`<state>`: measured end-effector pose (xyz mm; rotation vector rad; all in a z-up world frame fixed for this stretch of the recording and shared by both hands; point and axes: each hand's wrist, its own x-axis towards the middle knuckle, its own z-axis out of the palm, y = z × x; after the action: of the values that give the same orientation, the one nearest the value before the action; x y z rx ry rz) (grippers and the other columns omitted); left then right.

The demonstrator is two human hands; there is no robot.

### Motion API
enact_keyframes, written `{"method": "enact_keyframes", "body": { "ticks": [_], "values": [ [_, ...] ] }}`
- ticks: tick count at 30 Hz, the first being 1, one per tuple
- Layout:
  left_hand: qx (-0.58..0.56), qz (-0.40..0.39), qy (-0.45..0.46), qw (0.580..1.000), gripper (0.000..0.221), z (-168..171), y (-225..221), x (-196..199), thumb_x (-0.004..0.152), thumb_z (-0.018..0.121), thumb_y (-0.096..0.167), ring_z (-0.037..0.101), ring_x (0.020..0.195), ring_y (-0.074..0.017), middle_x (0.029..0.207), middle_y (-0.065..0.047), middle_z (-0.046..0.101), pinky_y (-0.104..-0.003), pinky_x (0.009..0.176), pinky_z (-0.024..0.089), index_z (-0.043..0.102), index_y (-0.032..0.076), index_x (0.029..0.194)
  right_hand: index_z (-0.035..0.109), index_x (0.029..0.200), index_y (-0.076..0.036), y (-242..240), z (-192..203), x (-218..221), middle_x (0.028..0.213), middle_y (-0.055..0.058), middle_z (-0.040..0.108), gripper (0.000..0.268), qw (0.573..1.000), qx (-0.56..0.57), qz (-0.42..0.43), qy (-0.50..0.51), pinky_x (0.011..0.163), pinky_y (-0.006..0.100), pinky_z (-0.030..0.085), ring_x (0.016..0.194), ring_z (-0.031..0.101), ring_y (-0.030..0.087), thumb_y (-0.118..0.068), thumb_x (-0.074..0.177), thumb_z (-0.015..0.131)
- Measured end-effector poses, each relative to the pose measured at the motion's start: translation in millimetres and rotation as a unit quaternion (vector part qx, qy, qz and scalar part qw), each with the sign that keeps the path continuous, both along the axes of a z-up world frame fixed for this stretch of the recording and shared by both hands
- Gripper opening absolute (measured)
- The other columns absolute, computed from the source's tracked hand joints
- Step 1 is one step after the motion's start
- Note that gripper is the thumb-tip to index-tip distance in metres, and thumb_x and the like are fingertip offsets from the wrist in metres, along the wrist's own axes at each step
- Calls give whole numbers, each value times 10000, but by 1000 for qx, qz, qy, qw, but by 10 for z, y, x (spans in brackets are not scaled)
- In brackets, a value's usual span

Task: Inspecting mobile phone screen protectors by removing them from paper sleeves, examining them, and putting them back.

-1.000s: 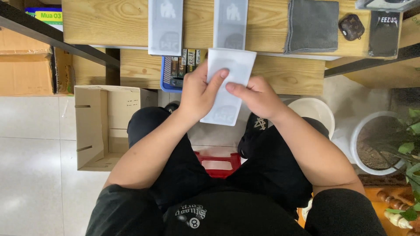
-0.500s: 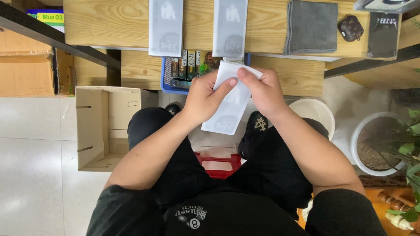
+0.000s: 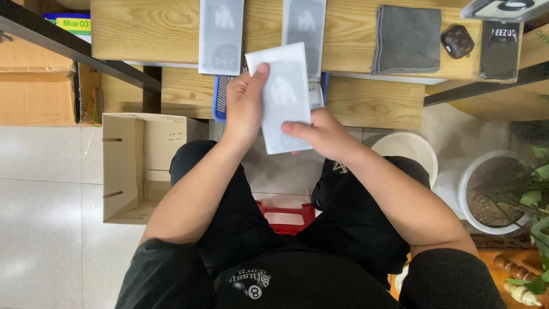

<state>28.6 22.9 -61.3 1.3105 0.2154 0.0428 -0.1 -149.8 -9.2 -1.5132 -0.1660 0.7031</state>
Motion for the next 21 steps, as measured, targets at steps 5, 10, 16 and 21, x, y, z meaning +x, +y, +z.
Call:
{"method": "enact_keyframes", "body": {
  "ticks": [5,10,16,21],
  "values": [
    [13,64,21,998,313,639,123,36,933,554,276,383,576,-61,614,70,447,-237,547,295,487,160,651,698,1115,-20,89,-5,13,1014,110,723,362,988,-89,80,98,637,305,619,740,674,211,-279,883,600],
    [33,45,52,997,140,482,90,41,921,549,194,496,642,-80,772,36,546,-241,506,414,612,151,1037,668,970,32,30,-181,121,779,181,693,296,997,-43,10,69,519,304,546,535,635,238,-248,922,586],
    [67,-17,56,996,595,368,99,163,818,702,-22,689,737,-136,763,-5,692,-254,681,551,451,123,1338,619,843,-9,-60,-137,305,682,166,672,285,993,-74,-49,72,559,281,537,532,625,218,-279,934,611],
    [359,84,-22,929,253,168,607,516,848,571,9,476,584,-62,848,45,629,-225,594,420,706,182,975,667,810,-7,-94,-127,339,688,98,680,257,995,-98,-27,5,564,261,530,565,622,172,-195,964,582]
  ]
}}
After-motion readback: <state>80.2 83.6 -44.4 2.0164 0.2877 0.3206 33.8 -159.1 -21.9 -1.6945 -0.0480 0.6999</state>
